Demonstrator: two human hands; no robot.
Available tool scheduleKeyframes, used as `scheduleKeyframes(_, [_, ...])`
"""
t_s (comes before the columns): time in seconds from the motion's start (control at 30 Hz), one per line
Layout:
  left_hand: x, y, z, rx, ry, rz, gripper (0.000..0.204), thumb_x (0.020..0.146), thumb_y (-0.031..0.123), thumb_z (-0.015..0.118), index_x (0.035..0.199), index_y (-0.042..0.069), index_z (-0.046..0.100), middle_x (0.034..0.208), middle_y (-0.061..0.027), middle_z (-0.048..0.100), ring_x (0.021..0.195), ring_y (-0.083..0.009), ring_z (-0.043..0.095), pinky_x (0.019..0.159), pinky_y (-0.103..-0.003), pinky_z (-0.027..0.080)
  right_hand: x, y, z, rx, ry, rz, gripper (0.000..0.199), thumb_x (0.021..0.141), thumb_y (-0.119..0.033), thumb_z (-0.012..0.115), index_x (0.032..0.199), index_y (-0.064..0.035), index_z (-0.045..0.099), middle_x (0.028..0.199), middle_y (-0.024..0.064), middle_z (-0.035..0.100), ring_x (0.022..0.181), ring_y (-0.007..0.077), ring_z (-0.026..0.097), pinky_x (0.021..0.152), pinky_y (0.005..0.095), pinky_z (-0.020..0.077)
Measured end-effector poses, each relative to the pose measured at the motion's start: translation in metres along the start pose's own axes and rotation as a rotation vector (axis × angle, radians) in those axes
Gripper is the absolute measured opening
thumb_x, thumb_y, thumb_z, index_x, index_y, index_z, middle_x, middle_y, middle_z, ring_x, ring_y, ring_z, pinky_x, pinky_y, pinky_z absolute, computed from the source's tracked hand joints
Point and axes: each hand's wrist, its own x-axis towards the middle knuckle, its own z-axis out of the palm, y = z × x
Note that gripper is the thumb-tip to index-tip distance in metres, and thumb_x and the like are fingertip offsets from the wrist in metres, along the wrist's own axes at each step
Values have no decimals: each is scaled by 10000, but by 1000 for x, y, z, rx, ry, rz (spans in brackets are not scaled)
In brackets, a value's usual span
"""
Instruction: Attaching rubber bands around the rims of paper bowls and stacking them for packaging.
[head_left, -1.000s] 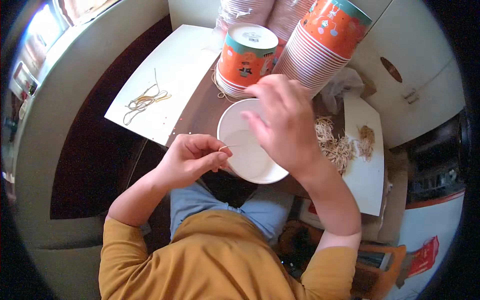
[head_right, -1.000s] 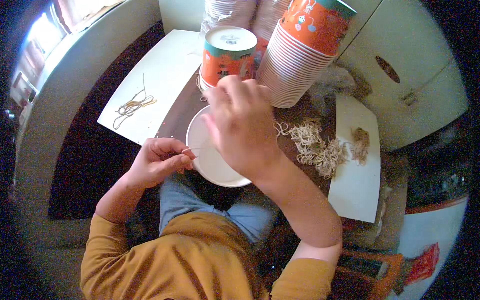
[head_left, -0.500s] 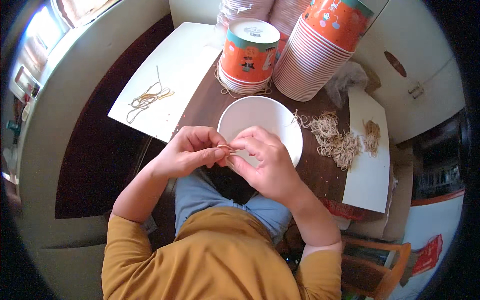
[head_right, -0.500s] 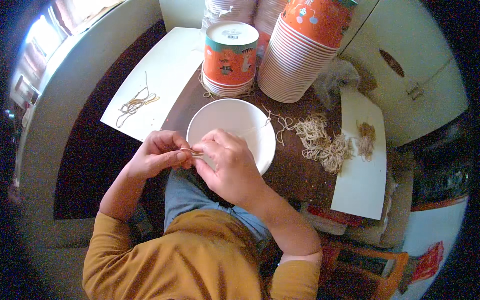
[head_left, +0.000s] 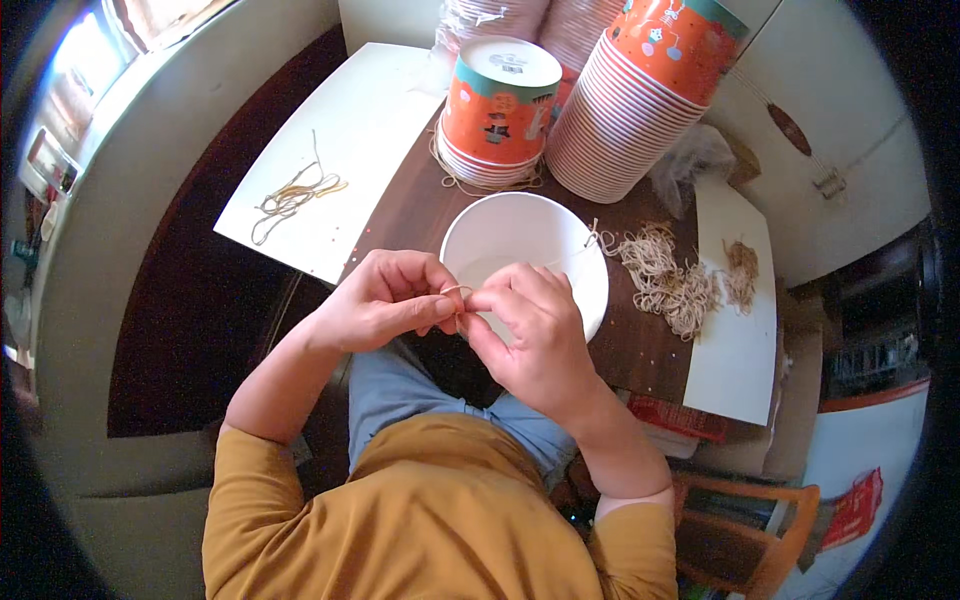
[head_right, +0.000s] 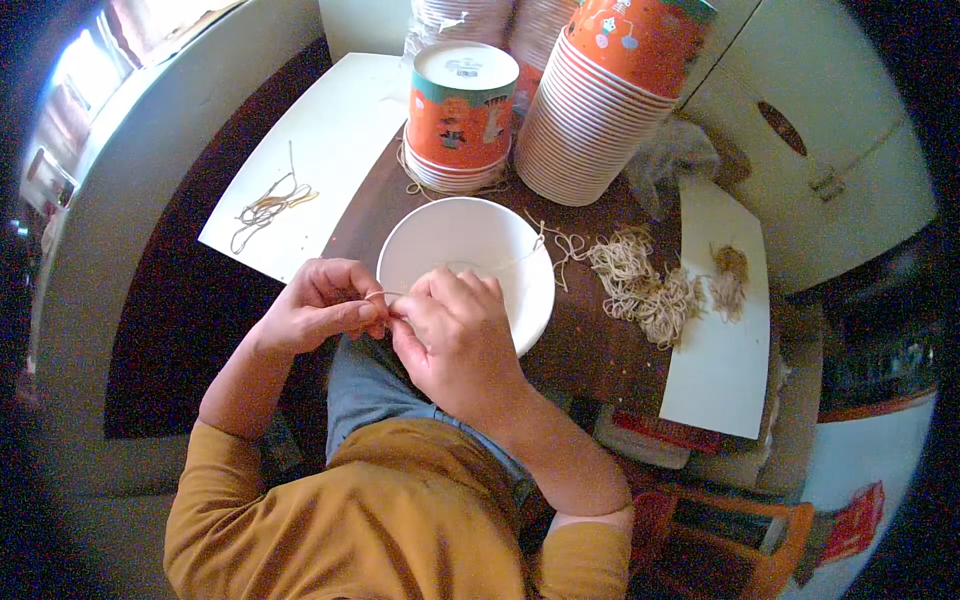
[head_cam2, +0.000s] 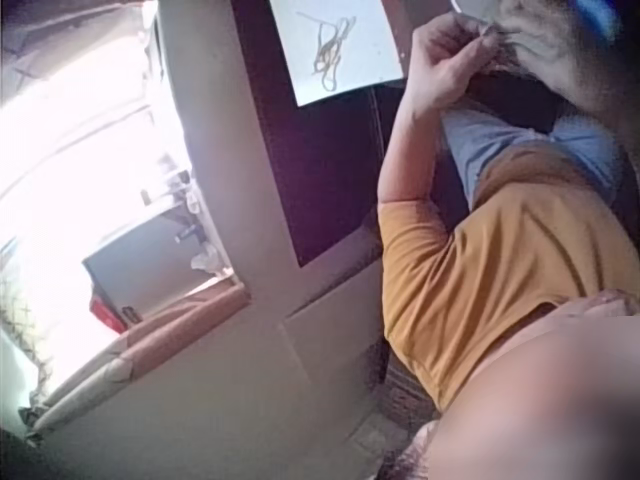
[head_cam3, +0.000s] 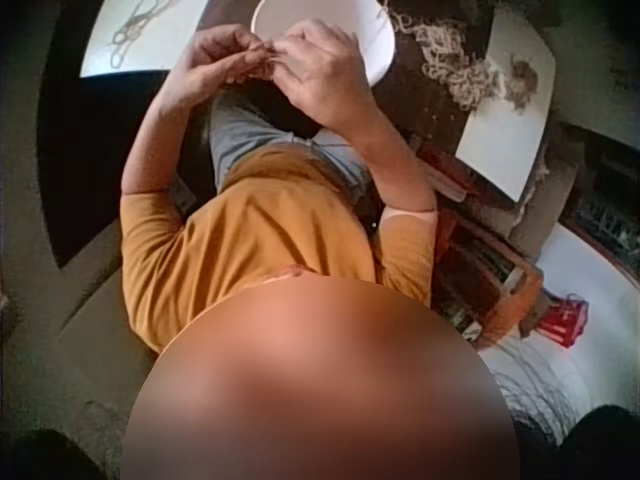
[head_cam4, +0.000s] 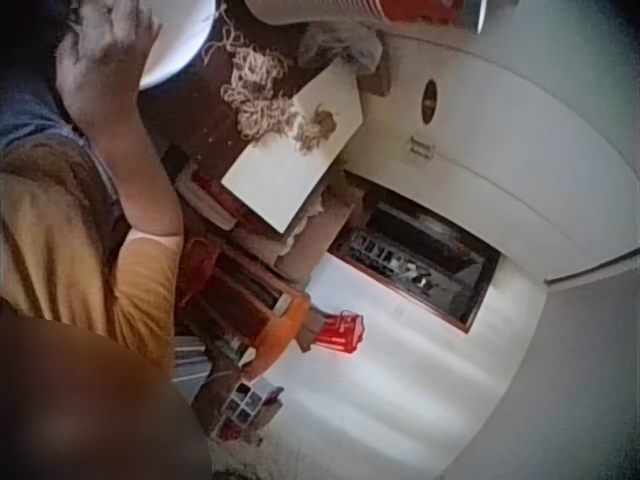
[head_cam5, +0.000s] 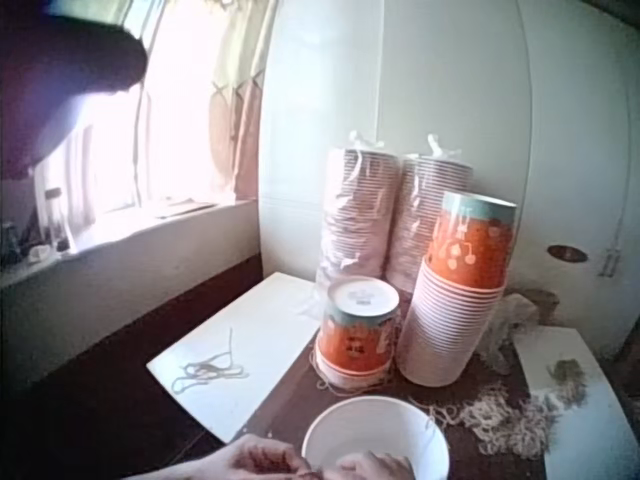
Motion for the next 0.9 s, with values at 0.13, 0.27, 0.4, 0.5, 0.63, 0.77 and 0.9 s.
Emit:
scheduleKeyframes(0.13, [-6,-7,1,-50,21,55,87,853,86,678,887,20,634,783,-18,668,659,-36,560,581,-192,441,-4,-10,-1,-68,-2,-12,154,717,-105,696,800,-93,567,805,62,524,773,250,530,706,406,394])
scheduleKeyframes(0.27, [-25,-1,18,726,225,319,89,759,39,714,813,42,643,739,-30,647,637,-136,601,565,-256,455,-20,-33,0,-166,73,35,125,779,-98,662,799,-73,540,758,58,498,656,248,551,581,377,442])
scheduleKeyframes(0.4, [-33,-8,26,1181,292,677,207,692,11,720,861,87,626,793,-10,656,688,-188,606,662,-330,451,-36,-58,7,-125,9,182,166,750,-4,690,868,-48,581,770,86,561,605,256,600,515,346,478])
scheduleKeyframes(0.5, [-31,-30,27,1122,417,764,231,671,-17,714,862,80,628,818,-30,659,722,-185,613,668,-327,446,-38,-60,9,-195,52,252,157,774,-4,677,900,-35,589,787,87,554,621,258,600,526,343,484])
scheduleKeyframes(0.63, [-19,-53,38,754,597,655,169,748,-70,663,888,12,615,798,-96,656,725,-192,651,643,-286,505,-36,-41,21,-280,180,100,123,821,-50,635,923,-37,568,836,93,507,675,235,593,567,319,502])
scheduleKeyframes(0.77, [7,-72,40,-90,561,347,70,869,6,628,915,-33,592,882,-88,674,829,-123,646,742,-243,529,-38,-12,37,-346,270,127,124,791,-42,661,896,-49,594,832,80,536,698,249,595,591,348,495])
scheduleKeyframes(0.9, [14,-81,36,-185,493,289,78,876,16,629,925,-36,598,894,-93,675,830,-123,642,754,-253,530,-36,13,47,-415,329,126,123,771,-34,676,879,-52,620,822,76,556,700,260,593,613,371,485])
